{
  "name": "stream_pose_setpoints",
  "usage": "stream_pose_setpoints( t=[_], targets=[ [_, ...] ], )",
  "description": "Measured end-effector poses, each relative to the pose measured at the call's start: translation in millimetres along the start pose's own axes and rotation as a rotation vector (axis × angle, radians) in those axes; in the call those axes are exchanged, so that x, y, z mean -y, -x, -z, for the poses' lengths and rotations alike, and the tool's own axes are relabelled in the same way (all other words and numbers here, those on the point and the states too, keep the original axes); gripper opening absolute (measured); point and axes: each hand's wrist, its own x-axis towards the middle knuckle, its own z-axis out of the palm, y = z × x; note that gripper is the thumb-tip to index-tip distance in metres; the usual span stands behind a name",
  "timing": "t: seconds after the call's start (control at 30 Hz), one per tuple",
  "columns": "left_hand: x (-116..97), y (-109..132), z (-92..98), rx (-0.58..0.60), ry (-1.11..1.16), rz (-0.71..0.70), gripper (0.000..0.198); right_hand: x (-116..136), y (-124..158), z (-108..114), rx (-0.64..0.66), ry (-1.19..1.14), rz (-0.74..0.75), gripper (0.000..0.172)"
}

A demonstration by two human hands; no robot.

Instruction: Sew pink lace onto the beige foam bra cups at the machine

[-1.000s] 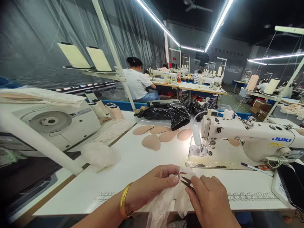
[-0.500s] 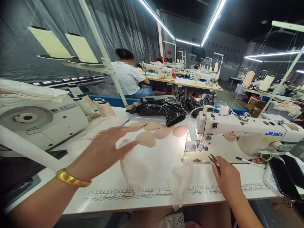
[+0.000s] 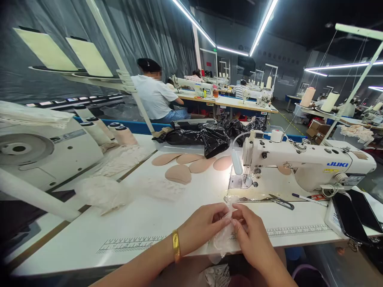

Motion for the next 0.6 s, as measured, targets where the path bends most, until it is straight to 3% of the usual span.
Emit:
stream_pose_setpoints(
  t=[0.13,0.2,0.3,0.4,0.47,0.53,0.6],
  targets=[
    [5,7,13.2,0.047,0.456,0.026,0.033,1,-5,8,-0.135,-0.273,-0.17,0.05],
    [6,14,18.7,0.063,0.611,0.043,0.041,5,-7,9,-0.106,-0.379,-0.244,0.056],
    [6,23,20.2,0.076,0.666,0.047,0.043,13,-11,2,-0.015,-0.511,-0.278,0.058],
    [6,27,18.0,0.177,0.64,0.041,0.046,24,-15,-3,-0.039,-0.577,-0.264,0.053],
    [8,26,17.1,0.121,0.644,0.02,0.046,32,-18,-2,-0.027,-0.595,-0.254,0.049],
    [11,23,16.6,0.035,0.708,-0.005,0.042,40,-20,3,0.055,-0.582,-0.221,0.046],
    [14,20,15.8,0.114,0.818,0.002,0.049,46,-21,10,0.159,-0.531,-0.151,0.041]
  ],
)
